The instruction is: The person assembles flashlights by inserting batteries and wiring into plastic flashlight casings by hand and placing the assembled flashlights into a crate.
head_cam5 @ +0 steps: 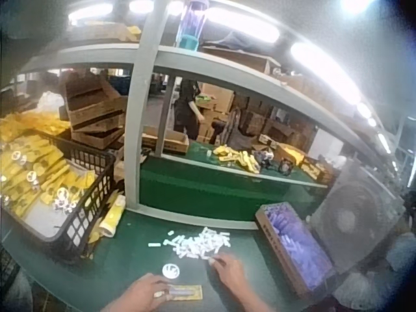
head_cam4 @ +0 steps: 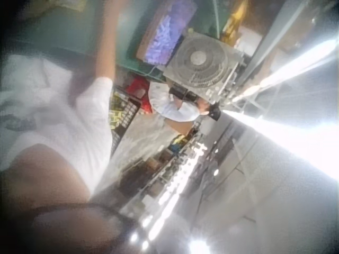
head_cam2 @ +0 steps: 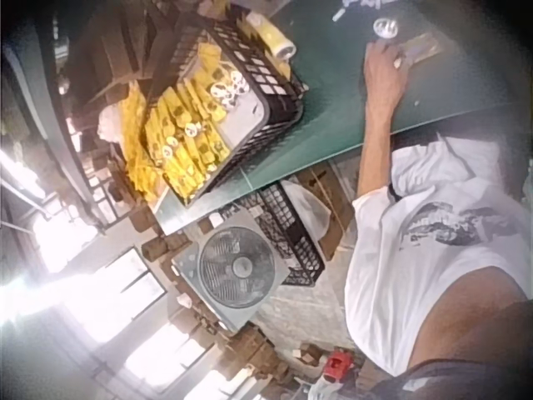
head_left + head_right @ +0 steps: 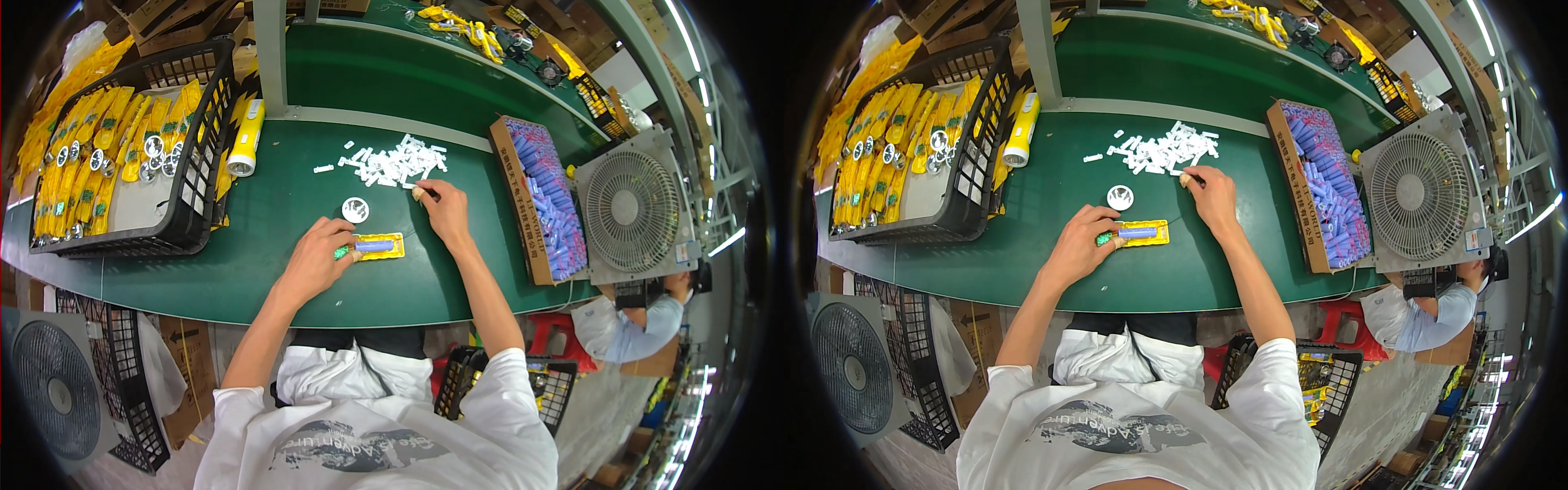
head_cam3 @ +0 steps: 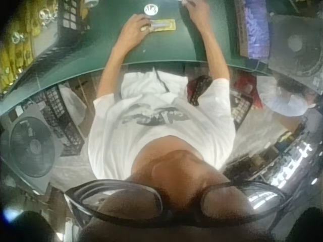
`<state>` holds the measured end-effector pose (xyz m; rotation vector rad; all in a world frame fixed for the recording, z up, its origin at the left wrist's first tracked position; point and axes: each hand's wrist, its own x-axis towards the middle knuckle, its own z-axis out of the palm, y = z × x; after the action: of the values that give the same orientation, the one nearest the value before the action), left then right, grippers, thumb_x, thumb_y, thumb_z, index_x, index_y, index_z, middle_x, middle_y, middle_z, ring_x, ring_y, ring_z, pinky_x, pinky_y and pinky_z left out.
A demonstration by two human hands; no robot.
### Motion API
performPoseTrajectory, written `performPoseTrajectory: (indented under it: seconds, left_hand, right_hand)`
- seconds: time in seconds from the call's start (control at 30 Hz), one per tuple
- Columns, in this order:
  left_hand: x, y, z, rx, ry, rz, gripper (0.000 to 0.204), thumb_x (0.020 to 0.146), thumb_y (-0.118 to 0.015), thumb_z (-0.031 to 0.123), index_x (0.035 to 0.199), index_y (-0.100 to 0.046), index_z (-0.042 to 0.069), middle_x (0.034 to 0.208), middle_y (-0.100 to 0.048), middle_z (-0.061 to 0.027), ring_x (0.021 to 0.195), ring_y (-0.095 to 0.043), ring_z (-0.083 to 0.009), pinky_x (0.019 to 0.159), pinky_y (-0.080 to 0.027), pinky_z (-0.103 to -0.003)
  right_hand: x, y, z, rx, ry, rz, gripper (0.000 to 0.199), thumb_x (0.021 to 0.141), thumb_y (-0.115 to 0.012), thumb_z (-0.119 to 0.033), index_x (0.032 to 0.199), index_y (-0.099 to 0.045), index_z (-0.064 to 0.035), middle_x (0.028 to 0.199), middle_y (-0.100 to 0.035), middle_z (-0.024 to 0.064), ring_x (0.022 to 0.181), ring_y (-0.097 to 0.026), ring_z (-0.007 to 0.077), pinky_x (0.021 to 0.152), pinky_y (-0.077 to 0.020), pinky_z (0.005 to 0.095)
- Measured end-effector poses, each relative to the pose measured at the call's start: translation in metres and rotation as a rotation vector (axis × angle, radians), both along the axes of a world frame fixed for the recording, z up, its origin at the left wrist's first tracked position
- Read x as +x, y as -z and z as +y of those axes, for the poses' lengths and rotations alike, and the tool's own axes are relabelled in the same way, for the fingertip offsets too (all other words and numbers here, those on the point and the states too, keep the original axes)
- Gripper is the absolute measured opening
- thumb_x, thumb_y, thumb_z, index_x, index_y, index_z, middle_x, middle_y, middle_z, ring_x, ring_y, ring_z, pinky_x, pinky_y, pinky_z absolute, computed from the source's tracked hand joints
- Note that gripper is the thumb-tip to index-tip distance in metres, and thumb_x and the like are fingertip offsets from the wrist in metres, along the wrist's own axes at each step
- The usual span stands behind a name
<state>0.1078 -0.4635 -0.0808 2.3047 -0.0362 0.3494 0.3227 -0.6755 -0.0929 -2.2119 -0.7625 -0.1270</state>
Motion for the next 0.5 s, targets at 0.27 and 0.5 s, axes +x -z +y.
performPoseTrajectory:
  seconds: [0.27,0.5]
  left_hand:
    - [0.000,-0.002,0.005,-0.012,-0.007,-0.008,0.019,0.087,-0.079,0.013,0.098,-0.074,-0.001,0.117,-0.070,-0.0089,0.102,-0.063,-0.0281,0.091,-0.054,-0.039]
    - [0.003,0.002,0.004,-0.016,-0.006,-0.002,0.019,0.087,-0.079,0.013,0.098,-0.074,-0.001,0.118,-0.070,-0.0089,0.102,-0.063,-0.0280,0.089,-0.054,-0.039]
  right_hand:
    - [-0.021,-0.006,-0.035,0.627,-0.123,0.318,0.020,0.092,-0.076,0.004,0.113,-0.075,0.0049,0.096,-0.076,0.0080,0.085,-0.071,0.0124,0.077,-0.0575,0.0253]
    - [-0.004,0.003,-0.128,0.594,0.243,0.240,0.022,0.099,-0.071,-0.002,0.119,-0.072,0.0064,0.100,-0.074,0.0083,0.088,-0.071,0.0129,0.081,-0.0576,0.0260]
